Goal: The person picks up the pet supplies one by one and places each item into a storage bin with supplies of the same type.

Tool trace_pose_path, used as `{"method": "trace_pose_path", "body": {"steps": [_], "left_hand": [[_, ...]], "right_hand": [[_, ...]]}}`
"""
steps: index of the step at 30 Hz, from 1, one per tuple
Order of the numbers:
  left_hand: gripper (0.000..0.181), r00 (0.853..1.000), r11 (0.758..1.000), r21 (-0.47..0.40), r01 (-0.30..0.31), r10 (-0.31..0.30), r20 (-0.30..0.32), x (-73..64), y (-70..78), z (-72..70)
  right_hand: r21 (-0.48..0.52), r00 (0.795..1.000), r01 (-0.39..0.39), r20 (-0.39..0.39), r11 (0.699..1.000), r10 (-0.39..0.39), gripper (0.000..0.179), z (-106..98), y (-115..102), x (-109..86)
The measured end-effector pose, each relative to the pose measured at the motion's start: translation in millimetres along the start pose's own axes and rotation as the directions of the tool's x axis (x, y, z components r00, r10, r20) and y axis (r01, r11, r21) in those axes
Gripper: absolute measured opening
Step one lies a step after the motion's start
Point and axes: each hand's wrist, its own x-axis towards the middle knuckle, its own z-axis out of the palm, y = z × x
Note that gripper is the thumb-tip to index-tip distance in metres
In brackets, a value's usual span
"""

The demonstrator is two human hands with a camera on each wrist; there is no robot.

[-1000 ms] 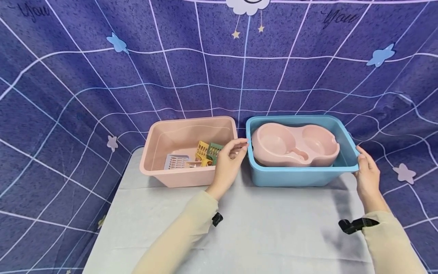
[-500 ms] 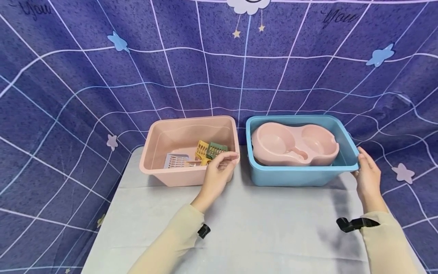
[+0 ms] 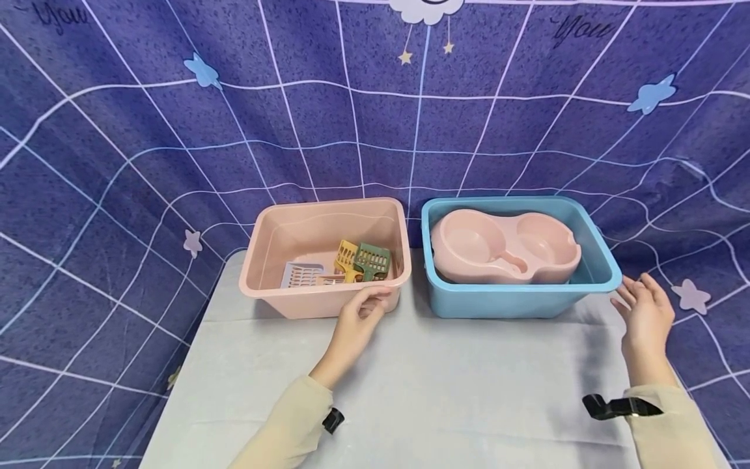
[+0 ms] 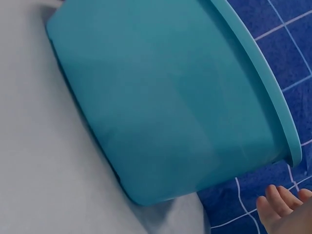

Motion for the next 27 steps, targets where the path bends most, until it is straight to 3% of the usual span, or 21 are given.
{"method": "trace_pose_path", "body": {"steps": [4,8,11,16,23,27], "left_hand": [[0.026,1.0,0.999,0.04,0.018,-0.019,0.005,-7.7,-6.1,-3.3],[0.024,1.0,0.995,0.094,0.021,-0.019,-0.015,-12.9,-32.2,-7.2],[0.023,0.999,0.992,0.127,0.017,-0.012,-0.033,-15.7,-54.2,-11.5],[0.025,0.998,0.985,0.172,0.026,-0.017,-0.057,-22.3,-64.4,-21.9],[0.025,0.99,0.97,0.217,0.113,-0.091,-0.108,-29.5,-69.8,-37.1],[0.029,0.984,0.936,0.31,0.168,-0.14,-0.109,-33.1,-70.4,-45.2]], "right_hand": [[-0.038,1.0,0.004,0.003,0.999,-0.004,0.047,-4,-1,-6.7],[-0.063,1.0,-0.006,0.008,0.998,0.007,0.049,-2,-5,-22.3],[-0.048,0.999,0.012,0.038,0.999,-0.01,0.039,-3,-5,-31.0],[-0.085,0.996,0.038,0.081,0.996,-0.031,0.021,-7,-2,-40.5],[-0.238,0.988,0.104,0.139,0.966,-0.072,0.023,-9,6,-55.7],[-0.301,0.981,0.137,0.175,0.944,-0.086,0.023,-10,12,-62.8]]}}
